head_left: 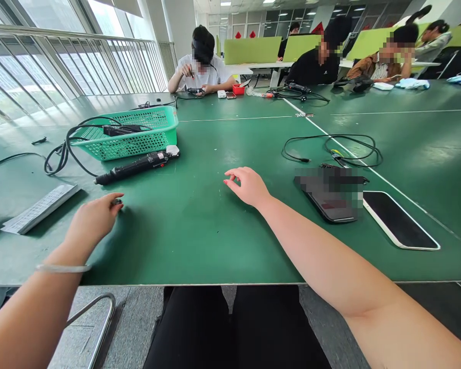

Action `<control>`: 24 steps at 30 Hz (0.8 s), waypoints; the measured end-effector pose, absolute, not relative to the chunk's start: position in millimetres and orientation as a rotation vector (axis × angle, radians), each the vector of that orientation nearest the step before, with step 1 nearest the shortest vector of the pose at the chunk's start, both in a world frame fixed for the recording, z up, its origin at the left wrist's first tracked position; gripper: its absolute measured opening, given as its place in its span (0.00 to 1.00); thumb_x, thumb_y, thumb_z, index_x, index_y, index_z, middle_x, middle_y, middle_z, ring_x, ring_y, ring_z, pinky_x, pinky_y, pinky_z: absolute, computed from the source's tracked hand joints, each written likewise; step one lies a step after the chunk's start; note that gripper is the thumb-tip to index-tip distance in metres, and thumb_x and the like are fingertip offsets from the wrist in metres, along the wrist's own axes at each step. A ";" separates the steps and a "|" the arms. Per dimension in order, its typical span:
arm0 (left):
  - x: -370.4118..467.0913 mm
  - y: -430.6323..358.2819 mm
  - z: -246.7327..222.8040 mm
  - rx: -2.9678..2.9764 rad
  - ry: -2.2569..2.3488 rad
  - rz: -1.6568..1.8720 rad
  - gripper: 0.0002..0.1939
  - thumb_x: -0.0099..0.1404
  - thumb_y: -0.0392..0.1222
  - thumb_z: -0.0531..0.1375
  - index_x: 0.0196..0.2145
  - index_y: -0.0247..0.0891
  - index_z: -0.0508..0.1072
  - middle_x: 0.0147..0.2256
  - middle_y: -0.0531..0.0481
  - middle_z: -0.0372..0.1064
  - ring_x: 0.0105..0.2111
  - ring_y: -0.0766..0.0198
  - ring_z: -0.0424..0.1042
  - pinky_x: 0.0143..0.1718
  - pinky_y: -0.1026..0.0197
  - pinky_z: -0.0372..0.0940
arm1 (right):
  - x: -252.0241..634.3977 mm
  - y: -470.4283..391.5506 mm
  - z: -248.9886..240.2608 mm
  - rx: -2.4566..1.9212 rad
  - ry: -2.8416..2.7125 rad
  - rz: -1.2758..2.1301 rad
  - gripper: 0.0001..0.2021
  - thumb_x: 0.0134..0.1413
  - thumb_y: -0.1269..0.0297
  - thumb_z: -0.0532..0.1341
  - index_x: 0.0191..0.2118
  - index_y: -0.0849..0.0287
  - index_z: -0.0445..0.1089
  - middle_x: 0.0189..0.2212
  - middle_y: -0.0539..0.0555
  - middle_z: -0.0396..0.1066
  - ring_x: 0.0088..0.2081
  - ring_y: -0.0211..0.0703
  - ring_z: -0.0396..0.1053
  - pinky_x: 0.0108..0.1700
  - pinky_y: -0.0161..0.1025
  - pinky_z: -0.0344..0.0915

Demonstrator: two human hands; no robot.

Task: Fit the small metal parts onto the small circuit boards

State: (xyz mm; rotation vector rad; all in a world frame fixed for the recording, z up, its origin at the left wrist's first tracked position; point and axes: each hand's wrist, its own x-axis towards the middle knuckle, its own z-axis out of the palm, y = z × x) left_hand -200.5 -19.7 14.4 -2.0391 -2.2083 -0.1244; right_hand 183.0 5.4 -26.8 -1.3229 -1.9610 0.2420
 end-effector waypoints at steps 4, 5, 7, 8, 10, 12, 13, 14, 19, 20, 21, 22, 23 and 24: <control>-221.1 -27.5 13.6 -2.034 -2.294 -0.281 0.14 0.57 0.53 0.56 0.40 0.51 0.68 0.37 0.59 0.76 0.42 0.59 0.73 0.42 0.62 0.61 | 182.2 5.7 -27.6 -1.321 -1.967 0.235 0.12 0.57 0.59 0.56 0.43 0.57 0.71 0.33 0.53 0.73 0.39 0.44 0.66 0.40 0.41 0.62; -221.6 -28.5 14.1 -2.022 -2.329 -0.322 0.13 0.55 0.53 0.57 0.38 0.50 0.69 0.35 0.60 0.76 0.41 0.60 0.73 0.41 0.62 0.61 | 182.6 5.7 -27.9 -1.325 -1.962 0.231 0.12 0.57 0.59 0.56 0.43 0.57 0.71 0.33 0.53 0.73 0.39 0.44 0.66 0.40 0.41 0.62; -220.1 -29.8 15.6 -2.012 -2.370 -0.375 0.12 0.53 0.53 0.59 0.35 0.51 0.70 0.33 0.62 0.75 0.39 0.61 0.73 0.40 0.63 0.60 | 183.6 5.6 -28.4 -1.335 -1.946 0.226 0.12 0.57 0.59 0.56 0.42 0.57 0.71 0.33 0.53 0.73 0.39 0.44 0.67 0.40 0.42 0.63; -218.8 -30.2 16.3 -2.020 -2.377 -0.391 0.11 0.52 0.53 0.60 0.34 0.51 0.71 0.32 0.64 0.75 0.38 0.61 0.73 0.39 0.64 0.60 | 184.1 5.6 -28.7 -1.338 -1.939 0.225 0.12 0.57 0.59 0.56 0.42 0.56 0.71 0.33 0.53 0.73 0.39 0.44 0.67 0.40 0.42 0.63; -216.6 -30.6 17.6 -2.050 -2.384 -0.406 0.10 0.51 0.53 0.60 0.33 0.52 0.72 0.32 0.65 0.75 0.37 0.62 0.73 0.39 0.64 0.60 | 184.7 5.7 -29.0 -1.340 -1.933 0.222 0.12 0.57 0.59 0.56 0.42 0.56 0.71 0.32 0.53 0.73 0.39 0.45 0.67 0.40 0.42 0.63; -215.9 -30.5 18.5 -2.051 -2.414 -0.399 0.10 0.51 0.53 0.61 0.33 0.53 0.73 0.31 0.65 0.75 0.35 0.62 0.73 0.38 0.64 0.59 | 184.7 5.7 -29.1 -1.338 -1.936 0.215 0.12 0.56 0.59 0.56 0.42 0.56 0.71 0.32 0.53 0.72 0.39 0.44 0.67 0.40 0.42 0.63; -216.2 -30.1 18.6 -2.048 -2.427 -0.393 0.11 0.50 0.53 0.61 0.33 0.53 0.73 0.31 0.65 0.75 0.34 0.62 0.72 0.37 0.64 0.59 | 184.5 5.8 -29.2 -1.339 -1.938 0.214 0.12 0.57 0.59 0.56 0.42 0.56 0.71 0.32 0.53 0.72 0.39 0.44 0.67 0.40 0.42 0.63; -217.0 -29.6 18.5 -2.057 -2.426 -0.391 0.11 0.50 0.53 0.61 0.33 0.53 0.74 0.32 0.65 0.75 0.33 0.62 0.72 0.37 0.64 0.59 | 184.3 5.8 -29.2 -1.341 -1.939 0.214 0.12 0.56 0.59 0.56 0.42 0.56 0.71 0.32 0.53 0.72 0.39 0.44 0.67 0.41 0.42 0.63; -223.8 -26.4 15.8 -2.176 -2.289 -0.434 0.10 0.51 0.54 0.61 0.32 0.54 0.76 0.38 0.64 0.75 0.38 0.62 0.70 0.39 0.65 0.59 | 184.0 5.2 -28.6 -1.367 -1.939 0.230 0.12 0.57 0.60 0.55 0.42 0.56 0.71 0.32 0.53 0.72 0.40 0.44 0.67 0.41 0.42 0.63; -224.3 -26.6 15.9 -2.174 -2.295 -0.451 0.10 0.51 0.54 0.61 0.32 0.55 0.76 0.38 0.64 0.74 0.38 0.62 0.70 0.40 0.64 0.59 | 184.1 4.9 -28.4 -1.377 -1.937 0.236 0.12 0.57 0.60 0.55 0.42 0.56 0.71 0.32 0.53 0.72 0.39 0.44 0.66 0.41 0.42 0.63; -224.2 -27.2 16.7 -2.169 -2.324 -0.483 0.11 0.51 0.54 0.60 0.33 0.57 0.76 0.38 0.65 0.74 0.38 0.62 0.70 0.40 0.64 0.59 | 184.2 4.7 -28.3 -1.385 -1.937 0.245 0.12 0.57 0.60 0.55 0.43 0.56 0.71 0.33 0.53 0.72 0.39 0.44 0.66 0.41 0.42 0.63; -223.3 -28.4 18.0 -2.164 -2.371 -0.534 0.11 0.51 0.54 0.60 0.35 0.57 0.76 0.38 0.65 0.74 0.37 0.63 0.70 0.39 0.65 0.59 | 184.3 4.4 -28.1 -1.393 -1.934 0.254 0.12 0.56 0.61 0.55 0.43 0.56 0.71 0.33 0.52 0.72 0.39 0.44 0.66 0.40 0.42 0.63; -221.7 -30.1 19.8 -2.151 -2.434 -0.604 0.12 0.51 0.53 0.60 0.36 0.58 0.76 0.37 0.65 0.74 0.37 0.63 0.71 0.39 0.65 0.59 | 184.4 4.3 -28.1 -1.398 -1.932 0.265 0.12 0.56 0.61 0.55 0.43 0.56 0.71 0.33 0.52 0.72 0.38 0.44 0.67 0.40 0.41 0.63; -219.5 -32.0 21.7 -2.123 -2.509 -0.694 0.13 0.51 0.52 0.61 0.37 0.56 0.76 0.36 0.64 0.75 0.36 0.63 0.71 0.38 0.66 0.59 | 184.5 4.2 -28.1 -1.401 -1.930 0.277 0.12 0.56 0.61 0.55 0.43 0.56 0.71 0.33 0.53 0.72 0.37 0.43 0.66 0.39 0.41 0.63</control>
